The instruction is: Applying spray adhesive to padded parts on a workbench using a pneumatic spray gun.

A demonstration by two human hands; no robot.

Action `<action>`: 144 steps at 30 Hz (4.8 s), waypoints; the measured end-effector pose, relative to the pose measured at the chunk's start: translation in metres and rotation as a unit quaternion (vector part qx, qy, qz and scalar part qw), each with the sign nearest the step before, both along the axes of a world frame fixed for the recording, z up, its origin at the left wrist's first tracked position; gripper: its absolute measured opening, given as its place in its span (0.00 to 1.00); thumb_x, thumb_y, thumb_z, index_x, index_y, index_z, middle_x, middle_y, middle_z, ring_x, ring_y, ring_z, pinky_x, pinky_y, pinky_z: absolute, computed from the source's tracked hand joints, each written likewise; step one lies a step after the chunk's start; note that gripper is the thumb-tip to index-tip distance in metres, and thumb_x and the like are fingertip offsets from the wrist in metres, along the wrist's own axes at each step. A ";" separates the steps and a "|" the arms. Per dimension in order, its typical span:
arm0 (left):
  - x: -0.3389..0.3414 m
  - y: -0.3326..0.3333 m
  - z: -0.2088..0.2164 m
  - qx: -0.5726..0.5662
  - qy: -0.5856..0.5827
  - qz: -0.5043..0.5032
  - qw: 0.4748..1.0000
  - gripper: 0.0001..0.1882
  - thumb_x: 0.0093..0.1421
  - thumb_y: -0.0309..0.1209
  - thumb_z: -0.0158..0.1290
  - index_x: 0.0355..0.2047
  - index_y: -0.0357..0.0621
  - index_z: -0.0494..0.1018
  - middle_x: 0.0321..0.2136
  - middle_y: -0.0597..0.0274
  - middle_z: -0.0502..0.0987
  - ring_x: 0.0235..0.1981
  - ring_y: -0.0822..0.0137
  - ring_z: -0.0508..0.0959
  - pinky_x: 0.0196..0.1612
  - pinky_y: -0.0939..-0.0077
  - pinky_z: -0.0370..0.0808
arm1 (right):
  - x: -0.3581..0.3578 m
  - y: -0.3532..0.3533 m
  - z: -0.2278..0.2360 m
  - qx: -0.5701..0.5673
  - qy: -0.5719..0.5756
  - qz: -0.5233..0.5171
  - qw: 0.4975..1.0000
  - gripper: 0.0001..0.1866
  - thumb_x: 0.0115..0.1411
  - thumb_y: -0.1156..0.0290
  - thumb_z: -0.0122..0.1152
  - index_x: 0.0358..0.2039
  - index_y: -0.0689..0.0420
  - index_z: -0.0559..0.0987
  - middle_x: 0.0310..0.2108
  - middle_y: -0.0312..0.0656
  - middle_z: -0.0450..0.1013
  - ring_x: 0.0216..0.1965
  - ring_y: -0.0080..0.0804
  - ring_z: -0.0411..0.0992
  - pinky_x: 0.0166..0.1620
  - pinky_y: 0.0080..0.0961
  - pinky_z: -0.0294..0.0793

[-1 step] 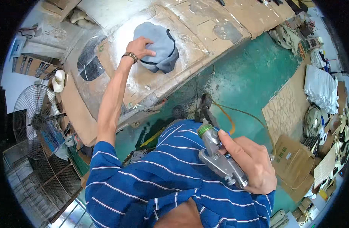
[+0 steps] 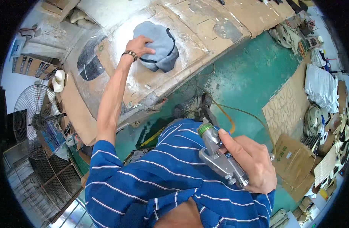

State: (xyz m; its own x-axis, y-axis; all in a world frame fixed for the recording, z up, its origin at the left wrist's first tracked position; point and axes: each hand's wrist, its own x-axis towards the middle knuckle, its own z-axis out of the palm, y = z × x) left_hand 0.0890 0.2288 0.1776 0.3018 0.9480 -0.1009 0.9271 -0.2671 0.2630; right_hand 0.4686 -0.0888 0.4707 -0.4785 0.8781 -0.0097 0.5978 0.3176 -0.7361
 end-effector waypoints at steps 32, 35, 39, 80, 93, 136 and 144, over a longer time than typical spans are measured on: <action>-0.019 0.011 0.019 0.043 -0.296 0.207 0.932 0.32 0.66 0.51 0.58 0.59 0.36 0.76 0.51 0.50 0.82 0.47 0.59 0.85 0.52 0.69 0.78 | 0.108 0.032 -0.035 0.012 0.075 -0.054 0.996 0.36 0.45 0.73 0.70 0.58 0.71 0.78 0.27 0.48 0.76 0.28 0.42 0.78 0.35 0.30 0.75; 0.005 -0.031 0.037 0.134 -0.425 0.254 0.858 0.26 0.70 0.42 0.56 0.57 0.31 0.75 0.46 0.49 0.83 0.43 0.61 0.86 0.49 0.71 0.79 | 0.135 0.048 -0.032 -0.024 0.092 -0.031 0.995 0.35 0.45 0.75 0.67 0.57 0.71 0.78 0.27 0.49 0.76 0.28 0.43 0.78 0.36 0.31 0.75; -0.008 -0.143 0.014 0.152 -0.481 0.344 0.792 0.21 0.72 0.39 0.54 0.55 0.33 0.76 0.41 0.56 0.82 0.41 0.64 0.84 0.48 0.69 0.79 | 0.156 0.080 -0.036 -0.036 0.090 -0.024 0.995 0.34 0.48 0.70 0.64 0.58 0.72 0.77 0.26 0.50 0.75 0.29 0.45 0.78 0.36 0.33 0.75; 0.066 -0.107 -0.076 0.283 -0.358 0.479 0.750 0.25 0.59 0.40 0.65 0.55 0.42 0.80 0.53 0.49 0.75 0.56 0.51 0.74 0.61 0.59 0.70 | 0.078 0.170 0.000 0.024 0.003 0.080 0.996 0.37 0.51 0.72 0.71 0.63 0.66 0.75 0.38 0.45 0.81 0.38 0.35 0.80 0.46 0.27 0.75; 0.059 -0.114 -0.094 0.204 -0.518 0.486 0.673 0.32 0.71 0.41 0.53 0.67 0.32 0.65 0.67 0.47 0.66 0.68 0.53 0.66 0.69 0.63 0.62 | 0.098 0.166 0.014 0.057 0.001 0.118 0.991 0.35 0.49 0.70 0.68 0.61 0.64 0.77 0.40 0.51 0.80 0.35 0.40 0.79 0.42 0.31 0.76; 0.085 -0.229 -0.086 0.293 -0.445 0.505 0.679 0.16 0.70 0.32 0.56 0.52 0.36 0.79 0.47 0.59 0.81 0.46 0.69 0.80 0.47 0.72 0.79 | 0.143 0.124 0.012 0.092 -0.085 0.001 0.992 0.32 0.51 0.56 0.69 0.53 0.65 0.83 0.33 0.51 0.82 0.34 0.38 0.82 0.42 0.30 0.78; 0.077 -0.138 -0.001 0.312 -0.385 0.392 0.775 0.19 0.61 0.31 0.62 0.52 0.43 0.80 0.53 0.54 0.78 0.57 0.55 0.75 0.59 0.62 0.73 | 0.152 0.128 0.009 0.111 -0.027 0.022 0.993 0.35 0.41 0.79 0.72 0.56 0.63 0.82 0.21 0.40 0.74 0.24 0.28 0.76 0.30 0.21 0.73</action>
